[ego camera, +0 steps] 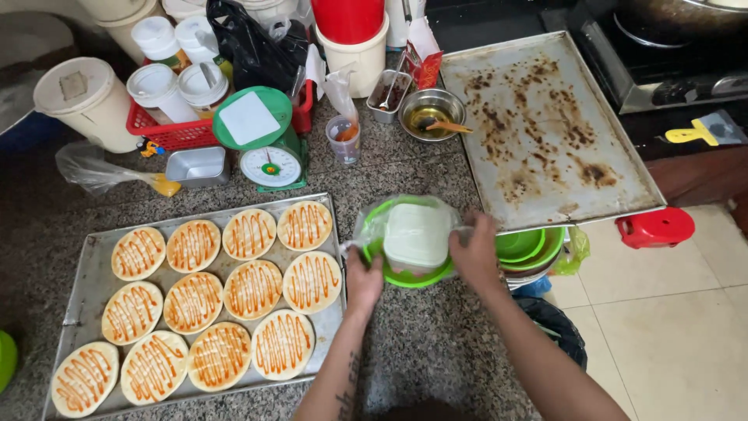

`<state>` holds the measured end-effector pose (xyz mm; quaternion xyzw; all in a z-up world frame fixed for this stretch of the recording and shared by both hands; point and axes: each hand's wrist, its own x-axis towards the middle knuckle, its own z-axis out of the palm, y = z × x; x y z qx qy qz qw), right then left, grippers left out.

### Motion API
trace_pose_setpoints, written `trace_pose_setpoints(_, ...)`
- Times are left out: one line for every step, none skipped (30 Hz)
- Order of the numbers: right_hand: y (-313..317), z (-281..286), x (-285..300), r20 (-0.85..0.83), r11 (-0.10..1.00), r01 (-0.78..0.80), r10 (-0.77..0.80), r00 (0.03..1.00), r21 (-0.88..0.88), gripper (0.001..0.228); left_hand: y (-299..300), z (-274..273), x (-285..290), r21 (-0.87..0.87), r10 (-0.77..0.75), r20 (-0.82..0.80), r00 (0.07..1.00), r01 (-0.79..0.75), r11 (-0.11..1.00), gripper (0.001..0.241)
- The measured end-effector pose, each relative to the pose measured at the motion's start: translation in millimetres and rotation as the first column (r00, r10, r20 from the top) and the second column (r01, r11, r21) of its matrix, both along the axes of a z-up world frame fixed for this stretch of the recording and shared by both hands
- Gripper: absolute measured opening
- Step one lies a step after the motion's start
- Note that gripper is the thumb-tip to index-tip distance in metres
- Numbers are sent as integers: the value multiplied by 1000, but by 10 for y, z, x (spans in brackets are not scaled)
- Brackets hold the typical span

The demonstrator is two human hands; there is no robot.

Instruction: Preparing trays of pastries with sausage toppings and putting them into a commercial oven.

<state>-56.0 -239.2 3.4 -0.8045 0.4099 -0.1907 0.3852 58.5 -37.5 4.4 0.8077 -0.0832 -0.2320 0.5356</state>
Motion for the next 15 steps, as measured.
trace_pose_setpoints(-16,58,46,0,1000,1,-1,1000,0,50,-49,-72,99,0,-1,0,1000,1,1000,67)
trace_pose_setpoints(-37,113,78,9,994,-80,80,997,79,52,-104,-153,184,34,12,60,998,-14,999,64)
trace_pose_setpoints(-57,167,111,24,974,-161,159,987,157,56,-159,-235,269,68,23,120,992,-31,997,61)
trace_pose_setpoints(-131,59,133,24,975,-160,158,987,157,56,-198,-360,387,68,22,121,992,-30,997,61)
trace_pose_setpoints(-204,-50,157,-14,974,-143,148,989,176,49,-235,-485,505,79,33,106,994,-42,996,52)
trace_pose_setpoints(-263,-169,173,-55,972,-126,139,989,196,44,-255,-619,613,93,47,90,995,-55,994,43)
trace_pose_setpoints(-311,-228,171,-56,972,-127,140,989,197,44,-250,-341,582,94,48,88,995,-56,994,43)
trace_pose_setpoints(-348,-291,174,-123,993,-54,68,990,109,37,-234,-63,554,198,-38,77,996,22,980,43)
trace_pose_setpoints(-384,-353,175,-183,1000,13,-11,983,15,38,-217,216,524,298,-122,57,991,100,949,43)
trace_pose_setpoints(-427,-437,148,-185,1000,11,-7,983,18,38,-179,140,523,301,-120,54,991,98,948,43)
trace_pose_setpoints(-468,-520,120,-219,1000,-8,8,976,-1,40,-139,64,519,345,-192,69,979,157,925,39)
trace_pose_setpoints(-525,-598,90,-252,999,-27,20,968,-22,42,-116,-11,518,386,-266,82,961,215,897,47)
trace_pose_setpoints(-489,-513,6,-254,999,-28,21,967,-21,42,-92,-120,474,386,-265,80,961,215,897,47)
trace_pose_setpoints(-443,-428,-79,-262,994,-55,79,962,97,42,-53,-228,425,433,-328,73,942,267,861,48)
trace_pose_setpoints(-391,-340,-170,-263,973,-79,136,955,215,43,-10,-333,369,479,-391,63,918,315,819,48)
